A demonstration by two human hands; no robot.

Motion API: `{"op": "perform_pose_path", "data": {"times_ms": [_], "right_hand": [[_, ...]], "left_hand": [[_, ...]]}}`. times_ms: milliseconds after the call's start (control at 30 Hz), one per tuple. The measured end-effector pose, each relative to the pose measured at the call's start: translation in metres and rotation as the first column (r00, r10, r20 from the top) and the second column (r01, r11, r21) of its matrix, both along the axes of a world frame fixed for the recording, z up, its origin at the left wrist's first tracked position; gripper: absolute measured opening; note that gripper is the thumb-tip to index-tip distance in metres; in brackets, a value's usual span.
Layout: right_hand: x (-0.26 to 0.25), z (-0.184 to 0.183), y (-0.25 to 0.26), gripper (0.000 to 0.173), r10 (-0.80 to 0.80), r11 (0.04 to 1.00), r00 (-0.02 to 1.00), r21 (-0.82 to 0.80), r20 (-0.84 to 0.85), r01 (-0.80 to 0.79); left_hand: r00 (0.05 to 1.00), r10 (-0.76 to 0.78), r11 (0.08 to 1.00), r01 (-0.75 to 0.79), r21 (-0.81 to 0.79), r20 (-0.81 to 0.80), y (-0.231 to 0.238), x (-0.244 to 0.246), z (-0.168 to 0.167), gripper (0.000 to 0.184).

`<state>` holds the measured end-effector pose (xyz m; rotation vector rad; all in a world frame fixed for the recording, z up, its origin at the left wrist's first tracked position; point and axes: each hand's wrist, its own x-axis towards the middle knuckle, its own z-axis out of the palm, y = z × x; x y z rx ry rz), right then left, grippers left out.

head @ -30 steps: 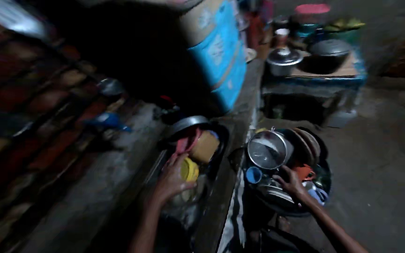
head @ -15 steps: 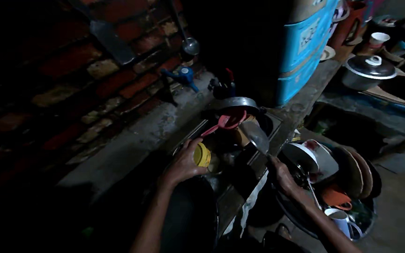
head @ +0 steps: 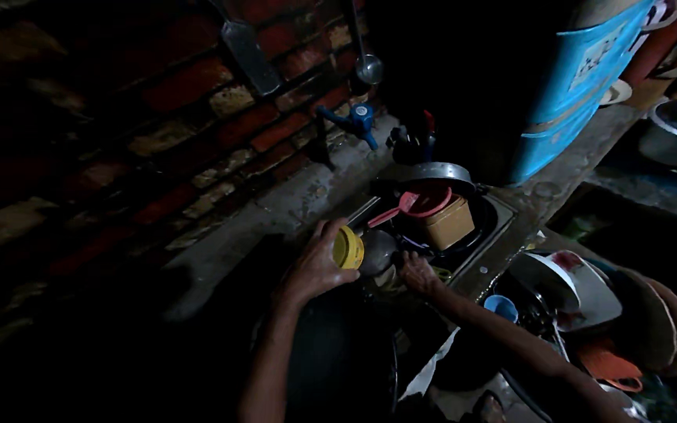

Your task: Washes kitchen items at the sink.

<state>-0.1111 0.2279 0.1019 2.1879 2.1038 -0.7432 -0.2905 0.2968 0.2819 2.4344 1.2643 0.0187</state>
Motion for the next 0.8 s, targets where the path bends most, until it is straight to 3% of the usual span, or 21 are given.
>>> {"op": "perform_pose_path", "data": {"times_ms": [200,267,300,333,367,400,433,467,500,533,600,800], "right_hand": [[-0.028,-0.034,0.049,0.042,0.045,0.993,0.998,-0.110,0.038,-0.040],[-0.022,-0.038,0.048,0.040,0.008,1.000,0.996,0.000,-0.085,-0.008],[-0.017,-0.037,0.044,0.038,-0.058,0.992,0.968,0.096,-0.246,0.084],[-0.014,-0.033,0.036,0.037,-0.145,0.951,0.866,0.175,-0.479,0.256],[-0.014,-0.027,0.028,0.038,-0.184,0.878,0.638,0.167,-0.747,0.449],[-0.014,-0.017,0.020,0.042,-0.144,0.825,0.310,0.059,-0.940,0.561],[-0.013,-0.006,0.010,0.052,-0.065,0.838,-0.013,-0.062,-0.998,0.543],[-0.012,0.004,-0.001,0.068,0.011,0.881,-0.248,-0.108,-0.969,0.461],[-0.011,0.014,-0.011,0.084,0.054,0.907,-0.392,-0.119,-0.918,0.403],[-0.009,0.023,-0.020,0.090,0.063,0.909,-0.477,-0.147,-0.877,0.390],[0.004,0.030,-0.029,0.087,0.089,0.873,-0.528,-0.188,-0.845,0.449],[0.046,0.015,-0.058,0.084,0.164,0.783,-0.467,-0.173,-0.869,0.597]], "left_hand": [[0.999,-0.039,0.998,0.038,-0.048,-0.034,0.008,0.007,-0.005,0.101],[0.997,-0.053,0.997,0.049,-0.062,-0.063,0.009,0.011,-0.007,0.101],[0.995,-0.056,0.997,0.051,-0.065,-0.077,0.009,0.013,-0.009,0.102],[0.995,-0.062,0.996,0.057,-0.067,-0.077,0.010,0.015,-0.012,0.102],[0.996,-0.071,0.995,0.066,-0.071,-0.060,0.010,0.018,-0.016,0.103],[0.996,-0.083,0.993,0.080,-0.083,-0.025,0.010,0.023,-0.021,0.104],[0.995,-0.098,0.990,0.099,-0.103,0.019,0.008,0.030,-0.026,0.105],[0.991,-0.110,0.985,0.118,-0.128,0.070,0.005,0.039,-0.032,0.107],[0.986,-0.123,0.979,0.139,-0.152,0.115,0.000,0.048,-0.039,0.108],[0.977,-0.148,0.971,0.173,-0.163,0.156,-0.005,0.058,-0.045,0.108],[0.954,-0.217,0.954,0.253,-0.161,0.208,-0.012,0.076,-0.057,0.107],[0.880,-0.428,0.865,0.465,-0.188,0.205,-0.029,0.120,-0.066,0.108]]}}
